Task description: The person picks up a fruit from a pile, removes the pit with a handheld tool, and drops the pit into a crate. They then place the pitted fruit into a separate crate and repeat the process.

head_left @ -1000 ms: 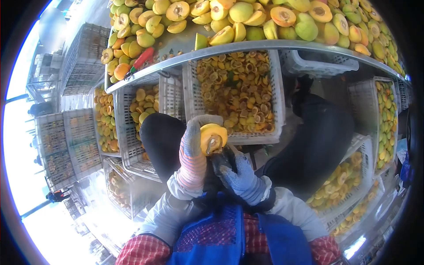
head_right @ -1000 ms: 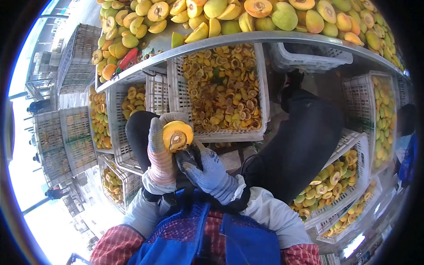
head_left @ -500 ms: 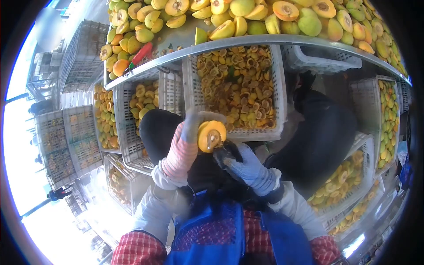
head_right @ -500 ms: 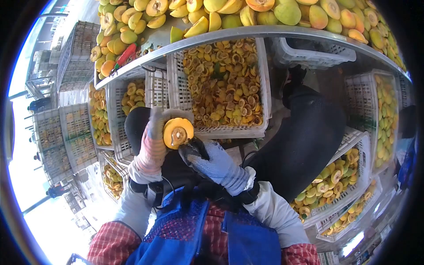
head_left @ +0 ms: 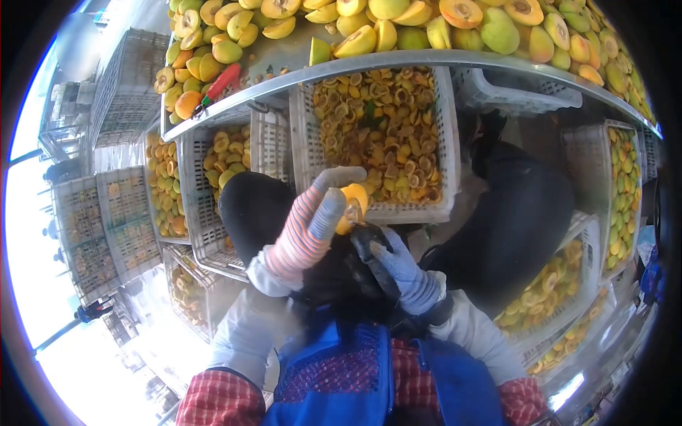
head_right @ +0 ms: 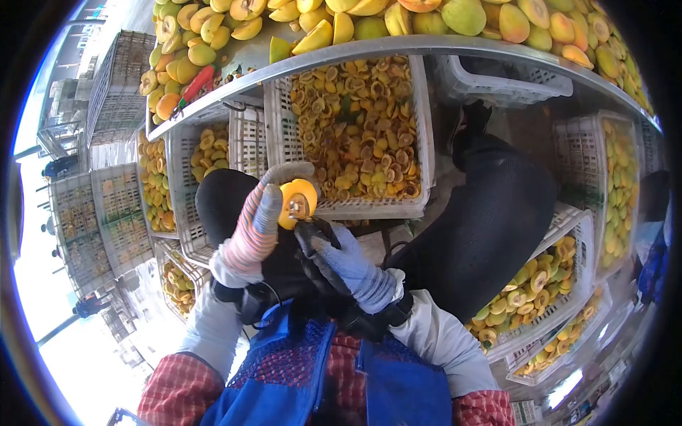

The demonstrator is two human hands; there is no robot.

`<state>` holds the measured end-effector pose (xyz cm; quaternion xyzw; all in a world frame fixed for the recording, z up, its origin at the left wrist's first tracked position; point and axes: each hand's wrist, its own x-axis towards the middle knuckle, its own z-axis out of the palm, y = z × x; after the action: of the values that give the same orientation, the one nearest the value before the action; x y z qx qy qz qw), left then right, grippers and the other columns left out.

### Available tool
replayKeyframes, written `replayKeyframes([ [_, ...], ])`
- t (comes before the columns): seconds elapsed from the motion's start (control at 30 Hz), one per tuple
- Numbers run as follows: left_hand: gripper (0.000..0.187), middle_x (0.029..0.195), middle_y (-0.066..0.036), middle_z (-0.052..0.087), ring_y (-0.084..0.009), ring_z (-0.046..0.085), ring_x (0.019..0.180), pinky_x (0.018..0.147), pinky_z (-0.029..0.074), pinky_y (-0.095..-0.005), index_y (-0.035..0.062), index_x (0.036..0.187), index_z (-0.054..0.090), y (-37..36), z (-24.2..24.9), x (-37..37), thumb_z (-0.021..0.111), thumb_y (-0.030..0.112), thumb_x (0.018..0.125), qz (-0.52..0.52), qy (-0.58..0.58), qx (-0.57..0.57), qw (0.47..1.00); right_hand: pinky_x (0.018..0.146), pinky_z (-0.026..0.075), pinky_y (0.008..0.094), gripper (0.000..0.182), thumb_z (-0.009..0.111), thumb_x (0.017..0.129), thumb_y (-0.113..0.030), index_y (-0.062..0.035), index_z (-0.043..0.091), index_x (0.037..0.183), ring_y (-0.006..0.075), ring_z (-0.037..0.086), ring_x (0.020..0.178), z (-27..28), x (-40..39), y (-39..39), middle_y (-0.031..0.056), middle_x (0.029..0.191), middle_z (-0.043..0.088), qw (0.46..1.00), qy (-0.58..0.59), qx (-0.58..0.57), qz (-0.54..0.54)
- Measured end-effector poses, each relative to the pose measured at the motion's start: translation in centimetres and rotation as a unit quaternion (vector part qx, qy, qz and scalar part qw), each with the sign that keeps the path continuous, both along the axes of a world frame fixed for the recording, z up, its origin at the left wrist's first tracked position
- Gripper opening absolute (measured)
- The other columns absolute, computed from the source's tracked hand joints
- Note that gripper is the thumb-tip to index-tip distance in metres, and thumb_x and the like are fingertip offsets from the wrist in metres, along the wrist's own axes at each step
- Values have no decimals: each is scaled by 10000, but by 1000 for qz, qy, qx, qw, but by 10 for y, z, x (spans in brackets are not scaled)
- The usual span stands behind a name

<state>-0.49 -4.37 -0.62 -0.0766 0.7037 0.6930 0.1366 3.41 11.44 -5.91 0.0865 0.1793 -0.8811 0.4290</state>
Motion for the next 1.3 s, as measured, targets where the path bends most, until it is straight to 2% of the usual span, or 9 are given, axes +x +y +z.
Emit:
replayKeyframes([
  [0.13,433,900,-29,612,-90,557,833,776,448,-236,20,1069,607,-17,25,-14,489,419,950,-23,-189,31,981,611,476,276,385,556,894,-227,-16,504,1212,151,581,660,-6,-9,-3,92,833,621,911,299,275,68],
  [0.43,460,886,-87,663,-156,634,788,732,500,-264,-9,1019,627,9,8,5,492,422,937,149,-68,81,983,746,452,270,468,548,914,-144,56,390,1307,144,515,849,-10,-4,-3,101,1048,547,903,350,247,23],
  [0.53,432,870,-76,652,-139,613,782,728,488,-260,2,1016,628,15,7,9,497,406,940,181,-28,77,980,629,489,288,424,575,867,-193,31,506,1220,117,599,745,8,-1,-8,103,862,638,924,269,272,-7],
  [0.63,377,861,-44,625,-103,560,793,749,447,-241,23,1012,624,22,7,10,494,371,952,203,-3,64,977,595,476,262,423,571,885,-176,3,479,1257,109,577,727,0,4,-12,100,910,617,920,299,251,-31],
  [0.7,377,912,-44,617,-105,550,835,773,436,-243,26,1048,603,26,1,13,492,373,954,195,37,54,979,580,460,241,425,562,900,-176,-7,456,1276,100,553,694,11,11,-14,83,931,602,959,167,224,-39],
  [0.8,394,984,-37,587,-107,521,901,814,413,-250,34,1126,560,28,-13,10,494,382,953,160,83,34,983,763,444,274,462,534,923,-149,8,377,1328,139,518,878,3,13,-9,94,1083,544,982,40,185,2],
  [0.9,424,1007,-33,565,-108,502,920,835,399,-258,40,1174,533,11,0,1,504,397,947,36,-15,52,998,873,427,292,502,528,934,-173,6,334,1361,156,490,992,-9,1,2,99,1146,510,986,54,153,48],
  [1.07,283,825,12,566,-59,488,775,711,398,-206,43,1016,615,12,27,-13,518,295,933,60,-123,-5,991,431,377,238,323,549,934,-289,-62,491,1156,97,485,539,7,0,-8,35,774,534,993,42,106,14],
  [1.3,275,758,15,559,-41,452,673,622,387,-203,51,988,615,14,-2,10,491,294,949,65,-25,24,997,311,291,236,429,452,931,-524,-98,501,915,77,343,360,27,-3,0,-19,540,387,950,-164,-206,166],
])
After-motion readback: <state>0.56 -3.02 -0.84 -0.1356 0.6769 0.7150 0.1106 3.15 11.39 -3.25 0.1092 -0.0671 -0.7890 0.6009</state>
